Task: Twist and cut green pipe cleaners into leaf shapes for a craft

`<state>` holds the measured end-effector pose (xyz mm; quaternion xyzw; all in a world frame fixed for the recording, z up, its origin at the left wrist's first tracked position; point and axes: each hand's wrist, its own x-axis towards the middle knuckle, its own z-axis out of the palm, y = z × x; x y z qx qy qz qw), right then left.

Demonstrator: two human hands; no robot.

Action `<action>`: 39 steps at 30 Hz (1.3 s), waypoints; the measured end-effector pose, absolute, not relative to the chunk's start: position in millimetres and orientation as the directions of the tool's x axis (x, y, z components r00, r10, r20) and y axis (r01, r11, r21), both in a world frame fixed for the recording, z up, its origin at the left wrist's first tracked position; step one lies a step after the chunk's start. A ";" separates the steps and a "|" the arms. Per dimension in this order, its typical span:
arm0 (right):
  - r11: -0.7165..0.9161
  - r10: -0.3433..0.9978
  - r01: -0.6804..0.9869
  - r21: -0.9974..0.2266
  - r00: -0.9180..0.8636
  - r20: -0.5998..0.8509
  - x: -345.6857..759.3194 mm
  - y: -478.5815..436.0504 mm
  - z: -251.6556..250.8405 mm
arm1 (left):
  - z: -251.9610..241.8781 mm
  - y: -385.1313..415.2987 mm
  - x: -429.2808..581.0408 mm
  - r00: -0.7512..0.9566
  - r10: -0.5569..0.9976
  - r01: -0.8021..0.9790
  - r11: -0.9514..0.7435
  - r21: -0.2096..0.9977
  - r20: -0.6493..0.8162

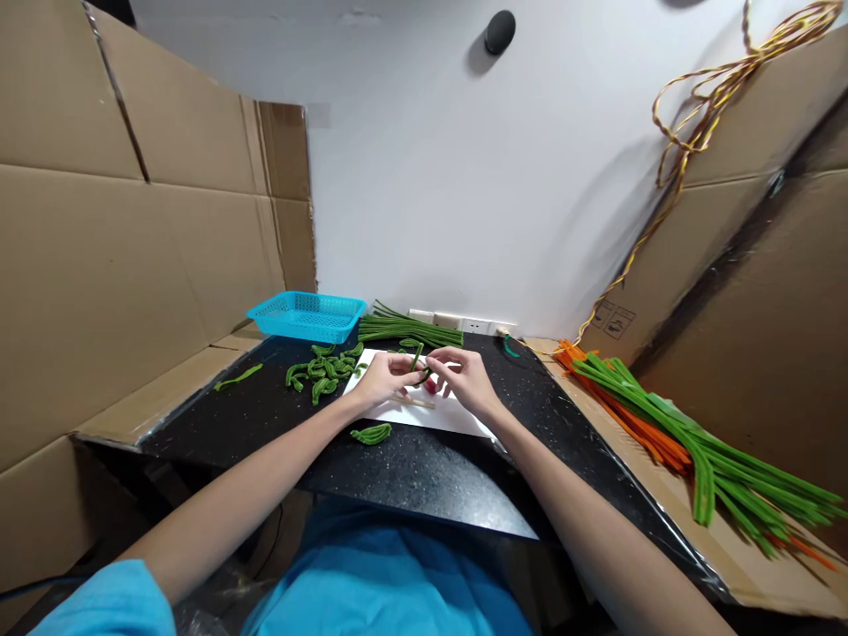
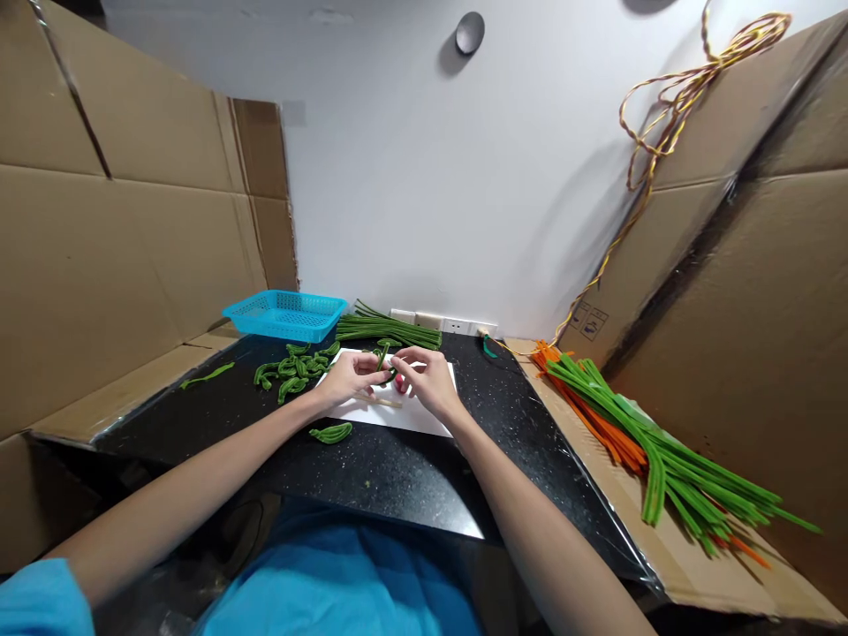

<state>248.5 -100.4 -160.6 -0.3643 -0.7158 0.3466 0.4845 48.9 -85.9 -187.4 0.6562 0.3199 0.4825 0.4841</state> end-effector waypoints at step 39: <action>0.109 0.863 -0.247 -0.963 -0.457 0.214 254.8 -94.3 -163.4 | -173.1 -101.8 55.2 0.389 0.891 -0.077 -0.221 0.972 0.233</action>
